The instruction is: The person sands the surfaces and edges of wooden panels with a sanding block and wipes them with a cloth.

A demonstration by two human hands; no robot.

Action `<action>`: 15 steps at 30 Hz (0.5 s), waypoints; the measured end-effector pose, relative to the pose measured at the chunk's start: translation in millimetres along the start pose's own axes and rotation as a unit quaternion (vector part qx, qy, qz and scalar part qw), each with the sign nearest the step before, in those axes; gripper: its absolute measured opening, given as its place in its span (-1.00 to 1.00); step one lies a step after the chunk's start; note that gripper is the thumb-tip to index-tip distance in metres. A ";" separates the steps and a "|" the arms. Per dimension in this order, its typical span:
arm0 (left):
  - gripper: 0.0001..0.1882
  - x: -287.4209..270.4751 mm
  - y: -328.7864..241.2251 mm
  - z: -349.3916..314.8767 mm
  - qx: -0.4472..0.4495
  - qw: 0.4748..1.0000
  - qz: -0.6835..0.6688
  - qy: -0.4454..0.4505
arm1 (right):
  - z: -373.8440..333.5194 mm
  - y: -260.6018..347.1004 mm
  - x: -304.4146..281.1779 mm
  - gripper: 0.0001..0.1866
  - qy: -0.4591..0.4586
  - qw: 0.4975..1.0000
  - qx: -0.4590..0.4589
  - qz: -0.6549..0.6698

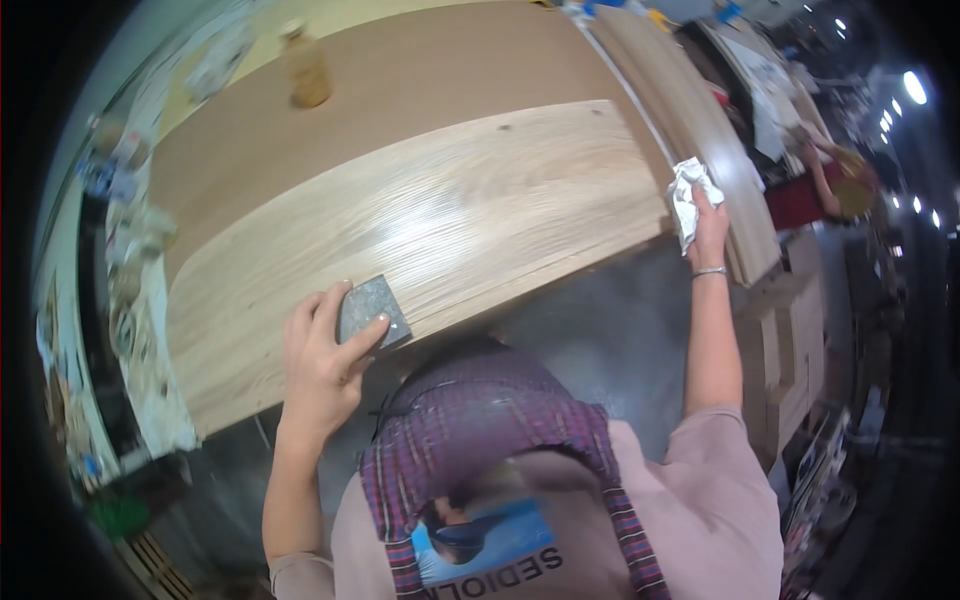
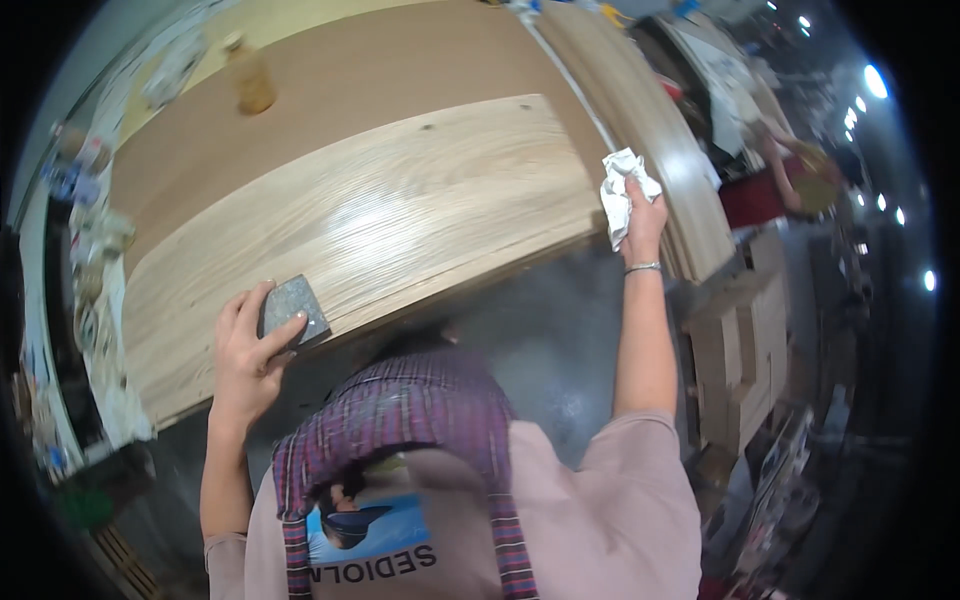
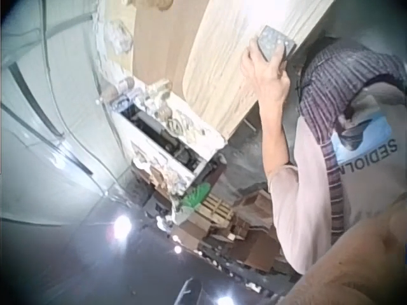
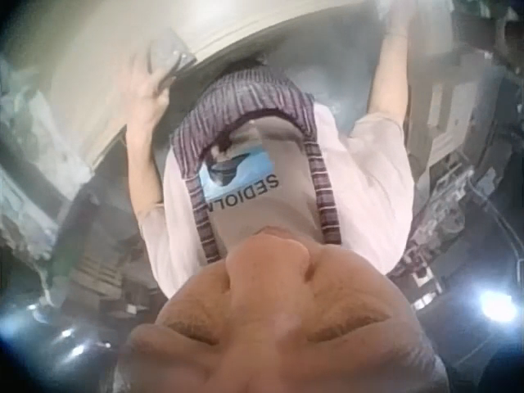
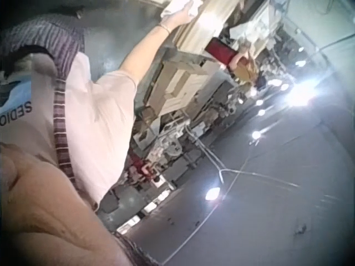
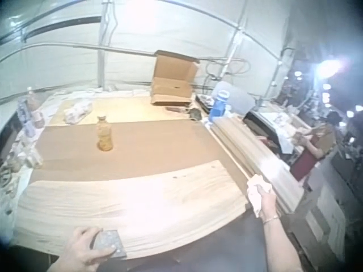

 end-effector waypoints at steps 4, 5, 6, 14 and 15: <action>-0.35 44.5 -59.0 68.5 0.109 0.994 -0.031 0.005 | -41.2 -2.0 -100.3 -0.65 -0.089 0.994 0.056 0.023; -0.36 59.3 -74.7 85.3 0.140 0.990 -0.033 0.009 | -51.7 -6.0 -116.9 -0.64 -0.084 0.994 0.064 0.035; -0.36 75.3 -91.4 103.6 0.156 0.987 -0.036 0.015 | -63.6 -16.4 -137.8 -0.65 -0.104 0.990 0.071 0.060; -0.46 180.7 -249.1 244.1 0.290 0.953 -0.060 0.061 | -139.6 -98.3 -191.4 -0.65 -0.151 0.968 0.176 0.099; -0.46 180.3 -252.3 249.6 0.280 0.956 -0.039 0.084 | -147.9 -105.2 -200.6 -0.65 -0.165 0.963 0.189 0.098</action>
Point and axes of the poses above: each hand's wrist, its own z-axis towards the middle knuckle, its own x-axis out of the palm, y = z × x, the point moved 6 cm from there along z, towards the middle knuckle, and after that the axes turned 2 degrees about x, right-handed, at the moved point
